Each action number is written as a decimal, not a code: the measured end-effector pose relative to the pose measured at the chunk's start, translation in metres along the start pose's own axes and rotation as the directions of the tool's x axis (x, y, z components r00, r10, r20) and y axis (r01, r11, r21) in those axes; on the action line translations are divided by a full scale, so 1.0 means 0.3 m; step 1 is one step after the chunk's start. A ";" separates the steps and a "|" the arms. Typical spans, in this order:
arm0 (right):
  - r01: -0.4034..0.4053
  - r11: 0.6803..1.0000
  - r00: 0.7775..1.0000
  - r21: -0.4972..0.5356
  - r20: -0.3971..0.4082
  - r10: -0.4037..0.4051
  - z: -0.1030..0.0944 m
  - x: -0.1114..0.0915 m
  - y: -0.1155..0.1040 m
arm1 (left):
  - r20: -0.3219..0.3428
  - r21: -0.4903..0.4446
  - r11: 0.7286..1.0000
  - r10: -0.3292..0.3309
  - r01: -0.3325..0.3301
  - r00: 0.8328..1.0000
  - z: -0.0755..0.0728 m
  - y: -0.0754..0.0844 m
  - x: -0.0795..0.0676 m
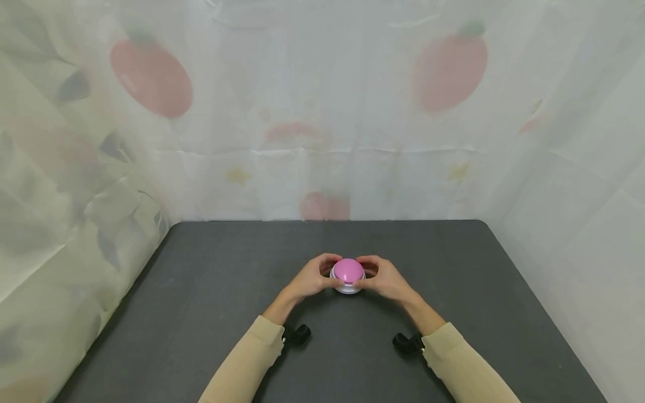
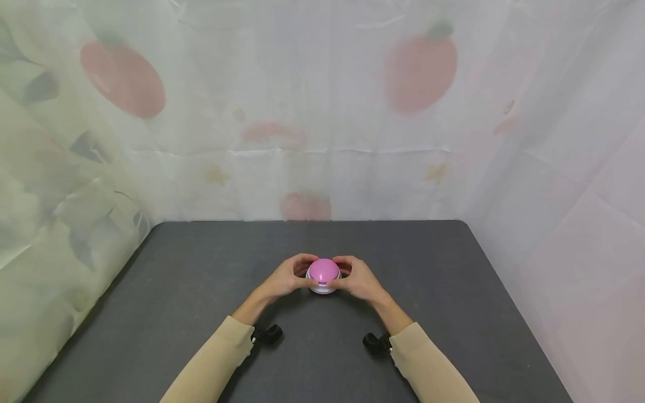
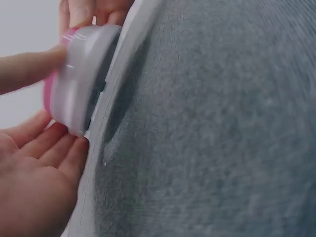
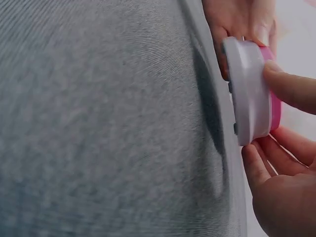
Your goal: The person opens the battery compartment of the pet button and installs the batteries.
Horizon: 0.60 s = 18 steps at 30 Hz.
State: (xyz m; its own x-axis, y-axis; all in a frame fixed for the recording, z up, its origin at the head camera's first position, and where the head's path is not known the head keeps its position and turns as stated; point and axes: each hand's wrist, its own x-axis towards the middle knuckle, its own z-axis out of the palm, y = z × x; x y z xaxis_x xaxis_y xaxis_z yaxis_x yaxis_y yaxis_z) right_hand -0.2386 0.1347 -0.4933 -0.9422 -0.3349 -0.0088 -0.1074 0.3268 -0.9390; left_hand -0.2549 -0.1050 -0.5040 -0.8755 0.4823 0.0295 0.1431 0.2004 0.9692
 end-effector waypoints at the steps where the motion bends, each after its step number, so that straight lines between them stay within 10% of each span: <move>1: 0.007 1.000 1.000 -0.010 0.003 -0.007 0.001 -0.001 0.005 | 0.004 0.008 1.000 -0.006 0.006 1.000 0.002 -0.003 0.000; 18: 0.092 0.978 0.996 -0.187 -0.005 -0.094 -0.022 -0.021 0.013 | 0.011 0.154 0.988 0.002 -0.003 1.000 -0.008 0.012 -0.027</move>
State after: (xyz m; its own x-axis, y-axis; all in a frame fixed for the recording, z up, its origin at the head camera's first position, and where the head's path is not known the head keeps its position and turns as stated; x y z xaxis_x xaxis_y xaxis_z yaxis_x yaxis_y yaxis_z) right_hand -0.2352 0.1440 -0.4945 -0.9296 -0.3594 0.0817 -0.2508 0.4544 -0.8548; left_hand -0.2485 -0.1102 -0.5003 -0.8702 0.4918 0.0284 0.2153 0.3278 0.9199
